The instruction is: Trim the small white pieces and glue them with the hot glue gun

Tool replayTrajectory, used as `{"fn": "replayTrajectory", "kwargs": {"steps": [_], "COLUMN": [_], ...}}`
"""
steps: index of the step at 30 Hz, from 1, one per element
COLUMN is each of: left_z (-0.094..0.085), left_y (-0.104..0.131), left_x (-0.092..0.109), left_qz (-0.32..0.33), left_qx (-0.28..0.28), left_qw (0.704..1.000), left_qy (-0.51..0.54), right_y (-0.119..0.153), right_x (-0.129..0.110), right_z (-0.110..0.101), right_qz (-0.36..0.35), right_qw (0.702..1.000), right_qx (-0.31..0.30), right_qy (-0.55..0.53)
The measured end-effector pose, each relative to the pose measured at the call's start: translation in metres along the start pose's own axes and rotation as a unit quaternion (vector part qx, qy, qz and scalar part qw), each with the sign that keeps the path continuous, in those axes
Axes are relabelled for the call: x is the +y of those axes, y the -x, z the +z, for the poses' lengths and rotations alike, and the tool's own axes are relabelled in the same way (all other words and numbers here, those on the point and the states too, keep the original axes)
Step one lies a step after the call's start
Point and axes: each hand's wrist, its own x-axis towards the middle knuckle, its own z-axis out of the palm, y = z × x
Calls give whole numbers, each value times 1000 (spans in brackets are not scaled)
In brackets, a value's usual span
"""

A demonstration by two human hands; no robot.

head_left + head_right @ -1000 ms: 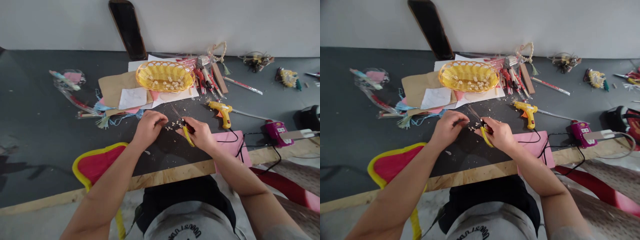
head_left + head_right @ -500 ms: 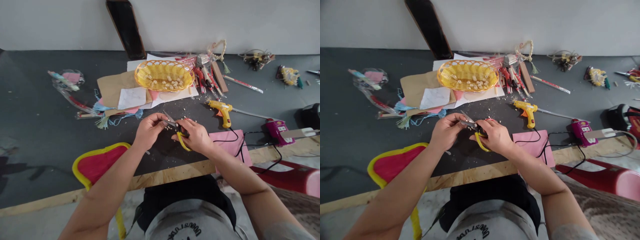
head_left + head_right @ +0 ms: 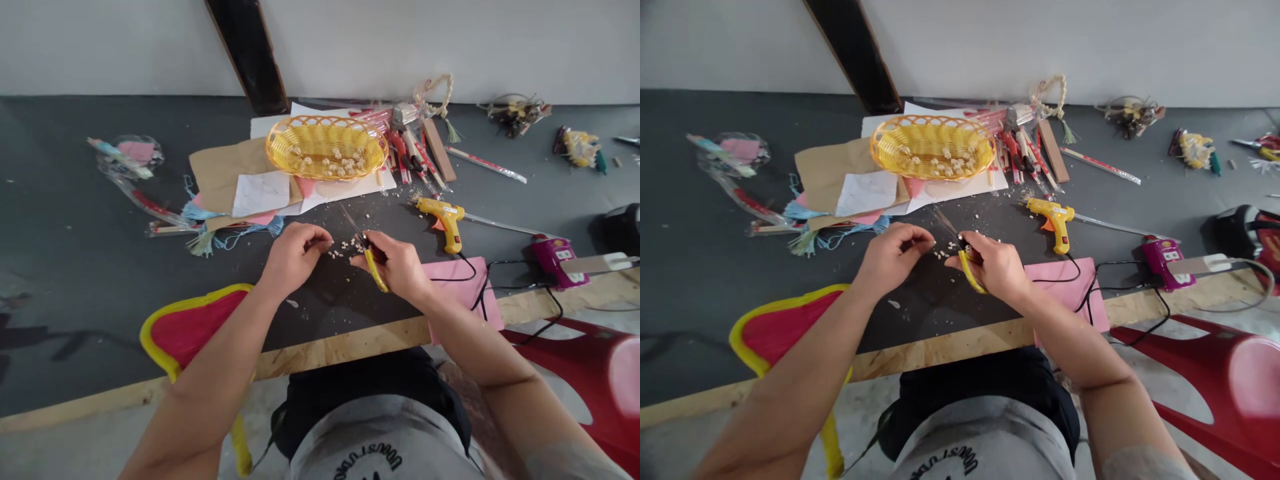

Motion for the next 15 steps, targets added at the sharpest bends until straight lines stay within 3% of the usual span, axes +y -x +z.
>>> {"fn": "replayTrajectory", "kwargs": {"steps": [3, 8, 15], "left_z": [-6, -7, -4], "left_y": [-3, -3, 0], "left_x": [-5, -8, -11], "left_qz": [60, 108, 114], "left_qx": [-37, -82, -105], "left_qw": [992, 980, 973], "left_qy": [-107, -147, -174], "right_y": [-2, -2, 0], "right_x": [2, 0, -1], "right_z": [-3, -4, -2], "right_qz": [9, 3, -13], "right_qw": [1000, 1000, 1000], "right_qx": [18, 6, -6], "right_qy": [-2, 7, 13]}}
